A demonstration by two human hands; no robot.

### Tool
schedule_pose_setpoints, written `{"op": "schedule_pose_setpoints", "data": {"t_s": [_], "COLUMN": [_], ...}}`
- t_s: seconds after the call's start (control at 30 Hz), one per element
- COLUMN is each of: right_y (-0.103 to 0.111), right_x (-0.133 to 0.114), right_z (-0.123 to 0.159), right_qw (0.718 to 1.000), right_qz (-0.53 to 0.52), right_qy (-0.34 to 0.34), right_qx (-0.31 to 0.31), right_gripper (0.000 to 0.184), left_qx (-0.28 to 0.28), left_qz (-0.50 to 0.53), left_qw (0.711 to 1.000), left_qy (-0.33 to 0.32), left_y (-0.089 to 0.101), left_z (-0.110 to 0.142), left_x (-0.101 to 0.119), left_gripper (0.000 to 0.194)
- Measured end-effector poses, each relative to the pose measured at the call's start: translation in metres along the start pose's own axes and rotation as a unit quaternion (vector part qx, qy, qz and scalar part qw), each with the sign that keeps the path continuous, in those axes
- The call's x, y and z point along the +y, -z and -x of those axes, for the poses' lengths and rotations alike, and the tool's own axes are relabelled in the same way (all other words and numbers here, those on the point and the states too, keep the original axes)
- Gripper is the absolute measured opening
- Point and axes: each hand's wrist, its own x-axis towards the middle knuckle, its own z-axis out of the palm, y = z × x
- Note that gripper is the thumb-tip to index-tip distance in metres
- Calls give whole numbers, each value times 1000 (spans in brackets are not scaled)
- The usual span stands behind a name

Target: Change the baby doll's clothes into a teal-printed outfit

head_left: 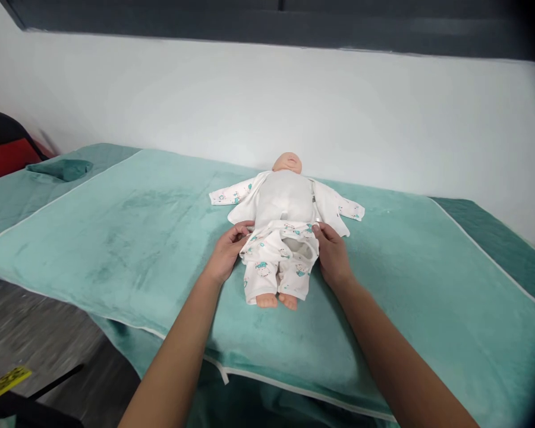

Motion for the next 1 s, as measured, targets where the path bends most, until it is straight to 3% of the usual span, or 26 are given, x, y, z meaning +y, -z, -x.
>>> {"op": "schedule_pose_setpoints", "data": {"t_s": [0.17, 0.33, 0.4, 0.5, 0.63, 0.73, 0.87, 1.0], "right_y": [-4, -3, -4, -5, -9, -11, -4, 14], "right_x": [-2, -16, -21, -26, -26, -22, -15, -12], "right_z": [-9, -21, -35, -63, -84, -80, -71, -73], "right_qw": [999, 977, 969, 980, 996, 994, 998, 988], "right_qz": [-28, 140, 177, 172, 6, -83, -34, 5], "right_qy": [-21, 158, 171, 99, -7, -51, -56, -118], "right_qx": [-39, -15, -5, -19, -91, -51, -9, -95], "right_gripper": [39, 27, 26, 28, 28, 25, 28, 36], "left_qx": [13, 49, 91, 123, 102, 93, 52, 17], "left_qz": [12, -41, -92, -148, -130, -129, -167, -119], "left_qw": [1000, 997, 990, 980, 986, 987, 984, 992], "left_qy": [-12, -48, -62, -59, -12, 0, -1, 29], "left_y": [-7, -13, -14, -14, -14, -14, -10, -5], "left_z": [1, -13, -28, -56, -79, -78, -71, -71], "left_x": [3, 8, 8, 5, -4, -7, -2, -1], "left_gripper": [27, 24, 22, 18, 19, 18, 18, 24]}}
